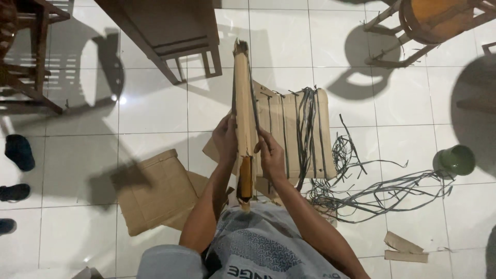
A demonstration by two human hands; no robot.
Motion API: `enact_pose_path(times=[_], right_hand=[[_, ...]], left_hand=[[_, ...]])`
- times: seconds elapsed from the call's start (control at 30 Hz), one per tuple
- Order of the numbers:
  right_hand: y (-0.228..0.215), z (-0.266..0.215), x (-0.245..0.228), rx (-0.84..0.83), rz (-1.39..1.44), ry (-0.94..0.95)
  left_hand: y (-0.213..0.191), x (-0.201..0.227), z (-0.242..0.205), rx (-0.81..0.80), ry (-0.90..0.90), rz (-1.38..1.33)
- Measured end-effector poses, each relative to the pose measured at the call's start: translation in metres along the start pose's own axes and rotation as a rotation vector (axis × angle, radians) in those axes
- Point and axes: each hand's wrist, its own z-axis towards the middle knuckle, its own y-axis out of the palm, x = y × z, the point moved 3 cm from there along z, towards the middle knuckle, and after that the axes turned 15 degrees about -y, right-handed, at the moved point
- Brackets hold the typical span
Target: Tying black plastic straps onto a chair frame wrapped in cardboard to reinforce the seat and backrest.
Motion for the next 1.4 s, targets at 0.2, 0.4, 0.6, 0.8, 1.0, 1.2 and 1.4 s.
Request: enact_pose_path(times=[0.2, 0.4, 0.6, 0.8, 1.0, 1.2, 1.4], right_hand=[[-0.021, -0.053, 0.011, -0.069, -0.041, 0.008], [-0.040, -0.105, 0.008, -0.065, -0.020, -0.022], [-0.048, -0.155, 0.022, -0.086, 0.048, -0.027], [-0.055, -0.183, 0.005, -0.094, -0.062, -0.083], [-0.067, -0.201, -0.003, -0.154, -0.146, -0.149], [-0.060, -0.218, -0.030, -0.226, -0.273, -0.211], [-0.048, -0.224, -0.034, -0.335, -0.304, -0.215]], left_hand=[[-0.038, -0.014, -0.098, -0.043, -0.149, -0.071], [-0.060, -0.109, -0.117, 0.003, -0.070, -0.200], [-0.068, -0.126, -0.171, 0.050, -0.098, -0.184], [-0.070, -0.087, -0.224, 0.107, 0.165, -0.052], [-0.067, -0.092, -0.236, 0.030, 0.228, 0.006], [-0.070, -0.139, -0.216, -0.105, -0.022, -0.201], [-0.083, -0.154, -0.199, -0.262, -0.212, -0.292]])
